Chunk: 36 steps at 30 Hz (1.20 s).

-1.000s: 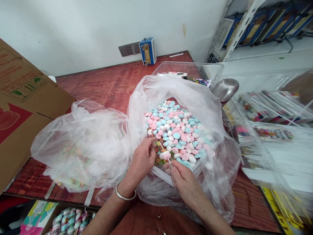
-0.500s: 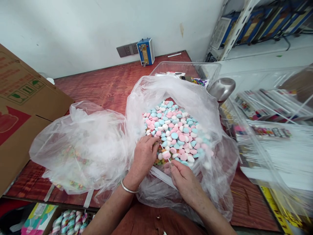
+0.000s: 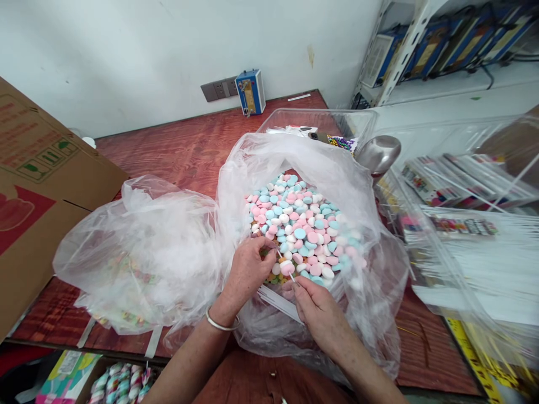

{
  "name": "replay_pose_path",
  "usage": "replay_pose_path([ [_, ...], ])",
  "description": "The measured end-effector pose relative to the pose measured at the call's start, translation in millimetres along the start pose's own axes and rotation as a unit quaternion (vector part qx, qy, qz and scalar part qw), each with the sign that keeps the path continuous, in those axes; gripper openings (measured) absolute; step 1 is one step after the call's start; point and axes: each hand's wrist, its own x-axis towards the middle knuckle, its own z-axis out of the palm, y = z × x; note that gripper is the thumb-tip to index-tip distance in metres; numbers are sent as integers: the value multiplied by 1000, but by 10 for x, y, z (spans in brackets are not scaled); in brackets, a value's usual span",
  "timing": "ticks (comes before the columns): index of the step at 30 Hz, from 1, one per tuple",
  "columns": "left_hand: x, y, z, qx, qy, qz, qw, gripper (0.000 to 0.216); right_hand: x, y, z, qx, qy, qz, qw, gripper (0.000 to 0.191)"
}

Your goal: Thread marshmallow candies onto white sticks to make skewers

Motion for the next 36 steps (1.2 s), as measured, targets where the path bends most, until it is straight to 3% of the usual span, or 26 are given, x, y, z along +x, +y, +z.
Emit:
replay_pose_path([
  [3,3,25,-29,-24,-16,-11,1000,14,-4,9,2,-7,3,-14,1000,28],
  [7,-47,53,-66,-87,-22,29,996,15,-42,25,-15,-20,7,-30,999,26],
  [17,-430,217,36,-164,-31,93,982,7,-118,231,47,-29,42,-42,998,29],
  [21,-460,230,12,-139,-30,120,983,12,-95,262,11,-10,63,-66,996,33],
  [27,-126,53,-2,-29,66,139,988,23,-94,194,-179,-45,112,-54,991,37],
  [31,111,-9,86,83,25,198,976,20,-107,211,-221,-69,122,-49,989,37],
  [36,68,3,67,80,10,185,979,8,-150,282,-260,-51,135,-35,989,37],
])
